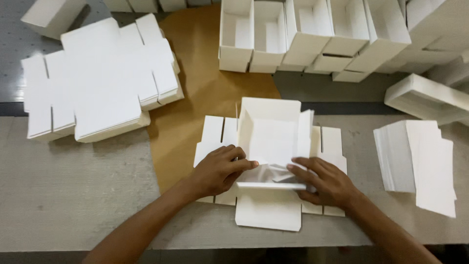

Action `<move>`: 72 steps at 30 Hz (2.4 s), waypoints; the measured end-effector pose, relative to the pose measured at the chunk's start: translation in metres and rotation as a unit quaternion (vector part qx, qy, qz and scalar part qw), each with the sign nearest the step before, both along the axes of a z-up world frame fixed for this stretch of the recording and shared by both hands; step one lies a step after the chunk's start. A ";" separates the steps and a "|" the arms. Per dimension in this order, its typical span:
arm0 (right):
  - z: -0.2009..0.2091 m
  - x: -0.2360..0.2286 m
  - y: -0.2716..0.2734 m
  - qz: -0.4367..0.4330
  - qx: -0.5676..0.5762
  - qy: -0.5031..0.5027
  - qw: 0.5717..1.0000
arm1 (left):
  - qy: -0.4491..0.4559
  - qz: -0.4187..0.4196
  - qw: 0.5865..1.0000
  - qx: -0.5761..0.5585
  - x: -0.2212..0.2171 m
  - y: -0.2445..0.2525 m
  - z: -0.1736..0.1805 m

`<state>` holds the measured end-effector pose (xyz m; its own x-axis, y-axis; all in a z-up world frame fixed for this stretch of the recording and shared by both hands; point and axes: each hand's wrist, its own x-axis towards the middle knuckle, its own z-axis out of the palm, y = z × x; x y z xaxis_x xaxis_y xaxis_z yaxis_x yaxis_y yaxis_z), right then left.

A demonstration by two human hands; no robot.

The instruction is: The person folds flat white cardboard pieces into small rectangular boxes by hand. They fold the side flaps, tuck the tabs into slots, and place the finished boxes into a stack on the table.

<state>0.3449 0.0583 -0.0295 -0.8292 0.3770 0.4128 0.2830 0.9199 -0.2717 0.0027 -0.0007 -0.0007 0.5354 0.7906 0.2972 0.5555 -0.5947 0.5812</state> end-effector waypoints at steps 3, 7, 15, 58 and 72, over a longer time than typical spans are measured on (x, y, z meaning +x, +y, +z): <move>0.024 -0.008 0.000 0.018 -0.028 -0.046 0.998 | -0.004 0.002 1.000 -0.003 0.003 -0.004 -0.009; 0.027 -0.009 -0.001 -0.013 -0.082 -0.042 0.996 | -0.015 0.001 1.000 -0.010 0.009 -0.008 -0.008; 0.023 -0.018 0.007 -0.049 -0.079 0.140 0.986 | -0.094 -0.039 0.989 -0.105 0.002 -0.006 0.017; 0.034 -0.021 -0.005 -0.199 -0.007 0.061 0.978 | -0.072 0.092 0.985 -0.124 0.019 0.000 0.026; 0.032 -0.025 -0.009 -0.177 0.085 0.101 0.975 | -0.042 -0.057 0.927 -0.368 0.085 0.095 0.050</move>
